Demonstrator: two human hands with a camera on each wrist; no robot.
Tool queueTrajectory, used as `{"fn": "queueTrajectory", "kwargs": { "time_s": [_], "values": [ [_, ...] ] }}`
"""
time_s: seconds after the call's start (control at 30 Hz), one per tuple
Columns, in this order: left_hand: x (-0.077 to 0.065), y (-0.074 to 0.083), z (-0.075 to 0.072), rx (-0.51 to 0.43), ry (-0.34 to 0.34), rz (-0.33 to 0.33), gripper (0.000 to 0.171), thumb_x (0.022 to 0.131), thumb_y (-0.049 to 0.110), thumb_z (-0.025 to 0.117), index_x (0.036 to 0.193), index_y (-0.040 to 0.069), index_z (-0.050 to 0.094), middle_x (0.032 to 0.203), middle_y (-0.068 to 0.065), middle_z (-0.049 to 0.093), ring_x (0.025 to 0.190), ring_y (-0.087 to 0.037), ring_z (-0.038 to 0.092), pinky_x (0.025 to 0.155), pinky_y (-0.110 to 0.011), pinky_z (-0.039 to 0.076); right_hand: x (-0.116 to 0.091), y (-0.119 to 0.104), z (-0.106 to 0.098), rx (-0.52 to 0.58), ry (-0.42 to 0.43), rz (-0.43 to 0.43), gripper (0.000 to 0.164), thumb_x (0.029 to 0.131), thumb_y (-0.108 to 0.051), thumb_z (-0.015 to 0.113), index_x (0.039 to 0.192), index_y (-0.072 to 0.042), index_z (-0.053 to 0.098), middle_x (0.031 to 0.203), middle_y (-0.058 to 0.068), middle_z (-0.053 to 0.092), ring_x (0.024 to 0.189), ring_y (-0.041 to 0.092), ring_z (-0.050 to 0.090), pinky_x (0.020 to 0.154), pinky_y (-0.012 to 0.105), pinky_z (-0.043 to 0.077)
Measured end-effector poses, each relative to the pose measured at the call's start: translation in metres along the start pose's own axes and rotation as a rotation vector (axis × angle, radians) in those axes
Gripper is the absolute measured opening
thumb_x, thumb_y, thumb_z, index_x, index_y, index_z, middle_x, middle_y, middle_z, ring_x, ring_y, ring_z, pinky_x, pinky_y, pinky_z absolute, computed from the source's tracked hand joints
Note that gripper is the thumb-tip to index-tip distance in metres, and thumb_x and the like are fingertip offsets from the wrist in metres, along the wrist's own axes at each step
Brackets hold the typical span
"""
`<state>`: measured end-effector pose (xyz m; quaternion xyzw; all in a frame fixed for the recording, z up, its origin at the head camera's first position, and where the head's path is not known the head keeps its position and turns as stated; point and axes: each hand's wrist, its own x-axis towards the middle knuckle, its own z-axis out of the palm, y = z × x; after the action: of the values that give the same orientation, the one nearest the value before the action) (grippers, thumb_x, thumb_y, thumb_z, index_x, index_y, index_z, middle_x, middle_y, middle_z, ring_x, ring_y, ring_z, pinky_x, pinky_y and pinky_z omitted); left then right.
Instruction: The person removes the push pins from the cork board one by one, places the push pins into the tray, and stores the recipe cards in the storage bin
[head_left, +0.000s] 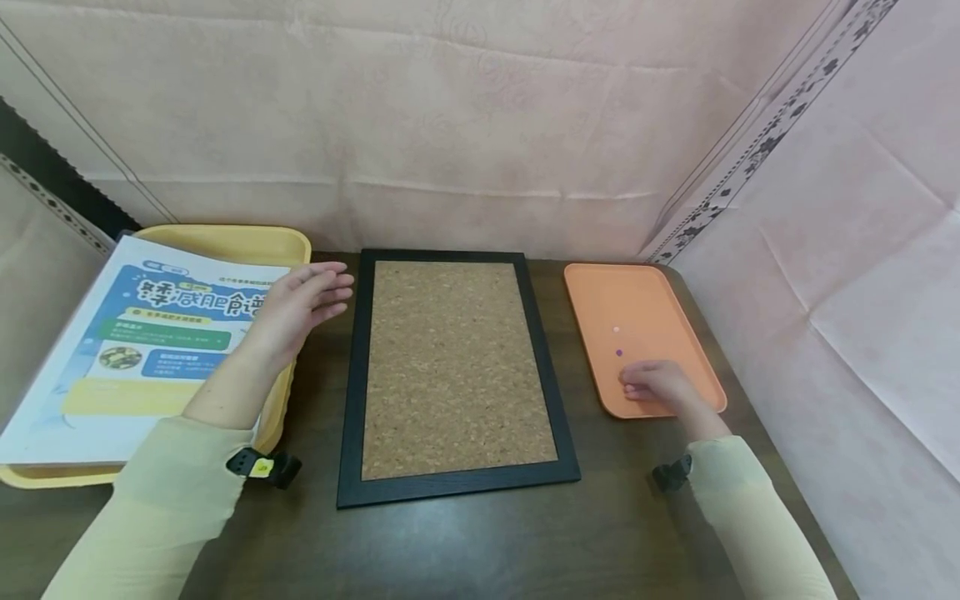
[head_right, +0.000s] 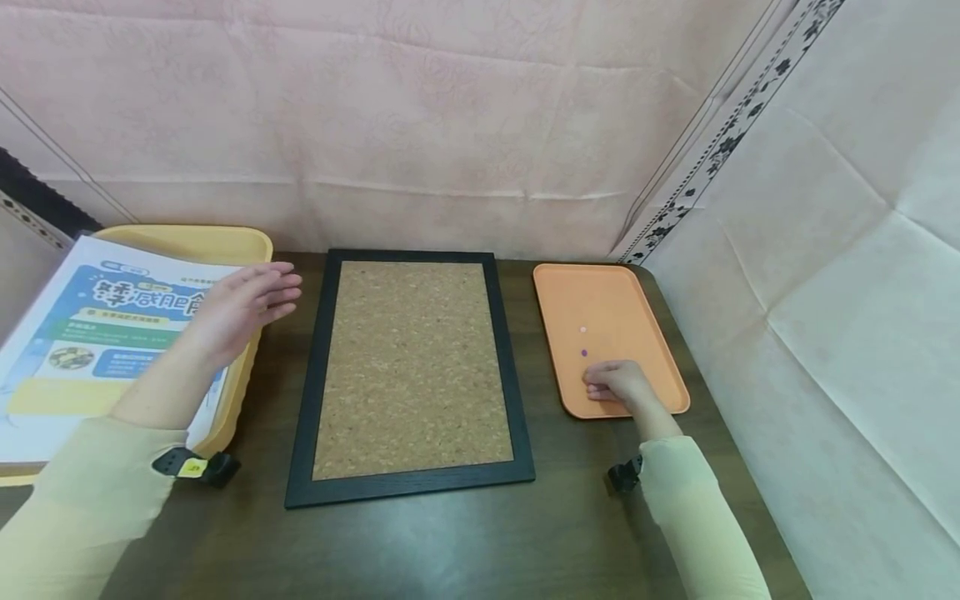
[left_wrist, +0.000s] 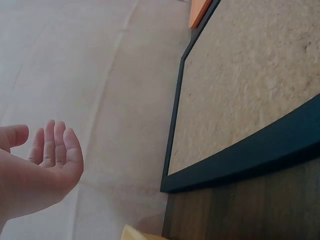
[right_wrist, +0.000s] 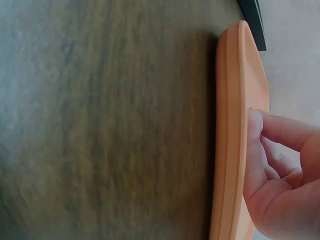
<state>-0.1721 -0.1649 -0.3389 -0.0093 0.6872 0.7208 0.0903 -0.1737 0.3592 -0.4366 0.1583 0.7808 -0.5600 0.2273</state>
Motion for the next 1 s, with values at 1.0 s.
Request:
{"fn": "queueTrajectory", "kwargs": {
  "time_s": [1.0],
  "values": [
    [0.002,-0.005,0.03,0.456,0.028,0.106,0.052,0.099,0.04,0.041,0.141,0.009,0.038,0.145,-0.015,0.039,0.133,-0.031,0.037,0.111,-0.05,0.032,-0.03,-0.08,0.02,-0.527,0.398,-0.329,0.072,0.095,-0.056,0.034,0.14,0.0,0.036,0.142,0.027,0.038,0.13,0.043,0.036,0.105,0.058,0.034]
  ]
}}
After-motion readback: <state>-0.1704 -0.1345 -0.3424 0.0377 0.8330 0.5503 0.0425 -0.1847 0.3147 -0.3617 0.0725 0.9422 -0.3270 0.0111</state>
